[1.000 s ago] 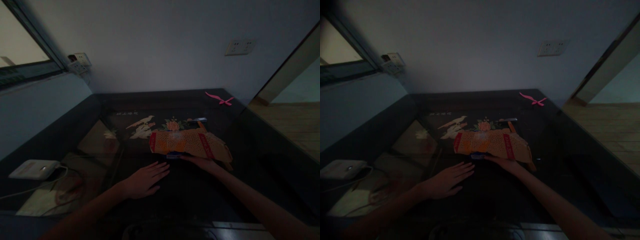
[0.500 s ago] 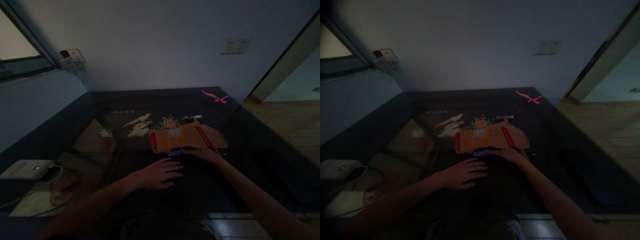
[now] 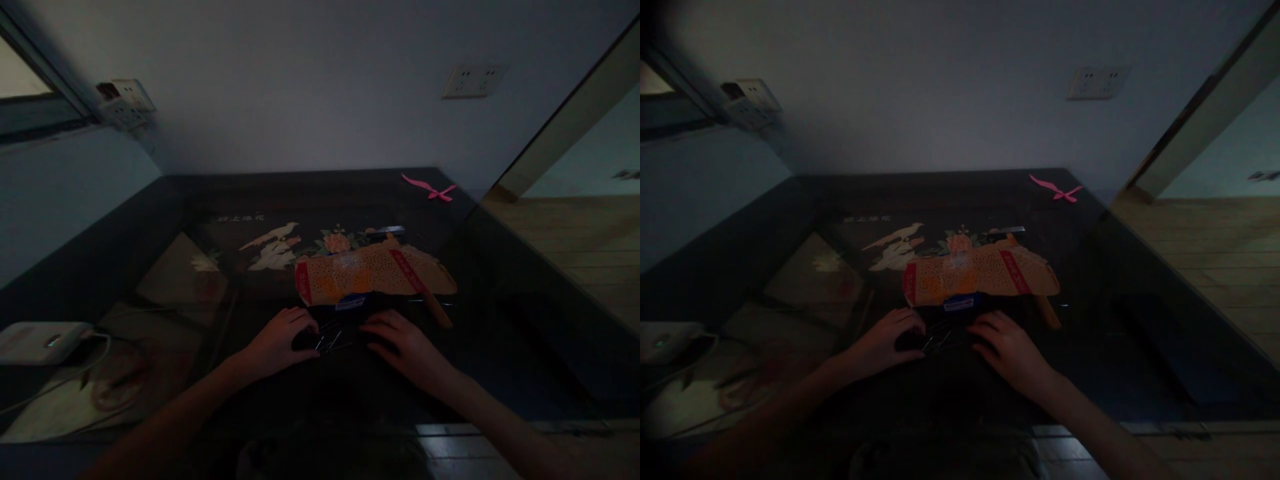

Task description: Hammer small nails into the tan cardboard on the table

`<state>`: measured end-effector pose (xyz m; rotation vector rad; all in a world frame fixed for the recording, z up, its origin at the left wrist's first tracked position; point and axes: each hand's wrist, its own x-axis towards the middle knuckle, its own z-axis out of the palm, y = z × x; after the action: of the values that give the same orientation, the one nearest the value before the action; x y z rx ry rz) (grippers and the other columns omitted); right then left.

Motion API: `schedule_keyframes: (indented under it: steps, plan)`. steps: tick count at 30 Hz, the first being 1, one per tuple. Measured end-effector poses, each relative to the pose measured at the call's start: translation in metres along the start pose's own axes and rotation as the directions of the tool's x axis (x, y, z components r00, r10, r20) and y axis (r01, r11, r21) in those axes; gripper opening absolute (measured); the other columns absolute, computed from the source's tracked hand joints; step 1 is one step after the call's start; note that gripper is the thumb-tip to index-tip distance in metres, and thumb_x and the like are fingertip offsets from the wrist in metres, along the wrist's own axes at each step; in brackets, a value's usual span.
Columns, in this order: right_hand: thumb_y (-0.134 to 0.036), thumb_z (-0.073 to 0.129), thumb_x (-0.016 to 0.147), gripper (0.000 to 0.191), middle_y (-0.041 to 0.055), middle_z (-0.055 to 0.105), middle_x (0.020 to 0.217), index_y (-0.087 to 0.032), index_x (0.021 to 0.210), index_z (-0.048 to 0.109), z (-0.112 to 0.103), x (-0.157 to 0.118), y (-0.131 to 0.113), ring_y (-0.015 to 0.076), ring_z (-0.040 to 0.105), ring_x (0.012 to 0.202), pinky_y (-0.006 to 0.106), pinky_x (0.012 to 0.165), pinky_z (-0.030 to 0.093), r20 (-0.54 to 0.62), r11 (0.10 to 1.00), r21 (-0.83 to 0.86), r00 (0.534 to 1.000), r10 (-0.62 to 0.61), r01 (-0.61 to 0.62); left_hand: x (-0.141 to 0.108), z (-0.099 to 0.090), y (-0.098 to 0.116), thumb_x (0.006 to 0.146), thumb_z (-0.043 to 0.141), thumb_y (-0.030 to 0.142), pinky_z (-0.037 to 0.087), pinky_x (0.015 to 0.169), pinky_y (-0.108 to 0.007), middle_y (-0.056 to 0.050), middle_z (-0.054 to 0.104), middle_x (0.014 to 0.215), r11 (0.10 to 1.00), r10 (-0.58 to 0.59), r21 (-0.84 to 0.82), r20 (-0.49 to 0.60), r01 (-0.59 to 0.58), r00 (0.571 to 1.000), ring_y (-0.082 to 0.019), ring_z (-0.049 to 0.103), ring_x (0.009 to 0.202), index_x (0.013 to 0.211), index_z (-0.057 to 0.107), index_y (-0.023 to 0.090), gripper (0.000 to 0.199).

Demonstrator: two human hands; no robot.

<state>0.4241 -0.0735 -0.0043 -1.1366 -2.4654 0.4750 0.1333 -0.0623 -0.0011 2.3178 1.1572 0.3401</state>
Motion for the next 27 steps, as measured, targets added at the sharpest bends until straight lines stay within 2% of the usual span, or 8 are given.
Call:
schedule_keyframes:
  steps: [3,7,13,18,21,24,27]
  plan:
    - [-0.01,0.07,0.08,0.031,0.0093,0.068,0.106,-0.017,0.11,0.069,0.007,0.009,-0.022,0.0228,0.062,0.1,0.036,0.084,0.055,0.052,0.994,-0.026,0.993,-0.102,0.103,0.0,0.002,0.003,0.078,0.074,0.031,0.043,0.082,-0.033,-0.003,0.063,0.096,0.998,0.042,0.04,0.047,-0.043,0.998,-0.021,0.058,0.092,0.093,0.06,0.019,0.024]
    - [-0.013,0.071,0.08,0.027,0.011,0.068,0.102,-0.017,0.106,0.071,0.017,0.025,-0.034,0.0254,0.062,0.093,0.04,0.078,0.056,0.091,0.977,-0.089,0.978,-0.185,0.193,-0.002,0.005,0.001,0.083,0.067,0.029,0.04,0.081,-0.032,-0.002,0.064,0.094,0.992,0.09,0.085,0.049,-0.094,0.995,-0.019,0.059,0.09,0.093,0.061,0.02,0.015]
    - [-0.014,0.065,0.085,0.014,0.0087,0.068,0.09,-0.018,0.096,0.072,0.026,0.035,-0.029,0.0242,0.062,0.084,0.038,0.073,0.053,0.092,0.954,-0.174,0.969,-0.231,0.244,-0.001,0.006,-0.004,0.09,0.057,0.022,0.04,0.079,-0.031,-0.003,0.066,0.09,0.968,0.152,0.201,0.016,-0.153,0.988,-0.018,0.059,0.086,0.093,0.062,0.019,0.006]
    - [-0.008,0.063,0.084,0.015,0.0076,0.067,0.085,-0.018,0.091,0.072,0.028,0.034,-0.021,0.022,0.06,0.079,0.034,0.07,0.052,0.047,0.953,-0.197,0.974,-0.223,0.228,-0.001,0.007,-0.006,0.092,0.055,0.02,0.042,0.077,-0.031,-0.003,0.066,0.089,0.949,0.164,0.269,0.023,-0.164,0.986,-0.018,0.06,0.084,0.091,0.062,0.018,0.007]
    - [-0.008,0.062,0.085,0.017,0.0092,0.068,0.089,-0.017,0.096,0.072,0.028,0.034,-0.02,0.0227,0.061,0.082,0.034,0.07,0.053,0.024,0.957,-0.186,0.975,-0.222,0.222,0.0,0.007,-0.007,0.092,0.055,0.02,0.044,0.078,-0.031,-0.003,0.066,0.09,0.946,0.155,0.284,0.022,-0.155,0.988,-0.018,0.061,0.084,0.092,0.061,0.018,0.006]
    - [-0.011,0.06,0.088,0.026,0.0095,0.068,0.098,-0.019,0.11,0.069,0.029,0.035,-0.023,0.0228,0.061,0.088,0.034,0.073,0.053,0.019,0.953,-0.17,0.967,-0.253,0.252,0.0,0.006,-0.008,0.093,0.054,0.021,0.045,0.078,-0.032,-0.004,0.067,0.09,0.945,0.164,0.286,0.011,-0.16,0.986,-0.019,0.061,0.085,0.092,0.062,0.018,0.009]
    - [-0.013,0.061,0.088,0.028,0.0081,0.069,0.103,-0.023,0.113,0.069,0.032,0.035,-0.026,0.0223,0.061,0.091,0.035,0.077,0.053,0.025,0.945,-0.154,0.958,-0.287,0.287,0.0,0.005,-0.007,0.091,0.055,0.019,0.047,0.077,-0.031,-0.004,0.067,0.089,0.966,0.154,0.213,-0.017,-0.147,0.988,-0.019,0.062,0.085,0.092,0.062,0.018,0.007]
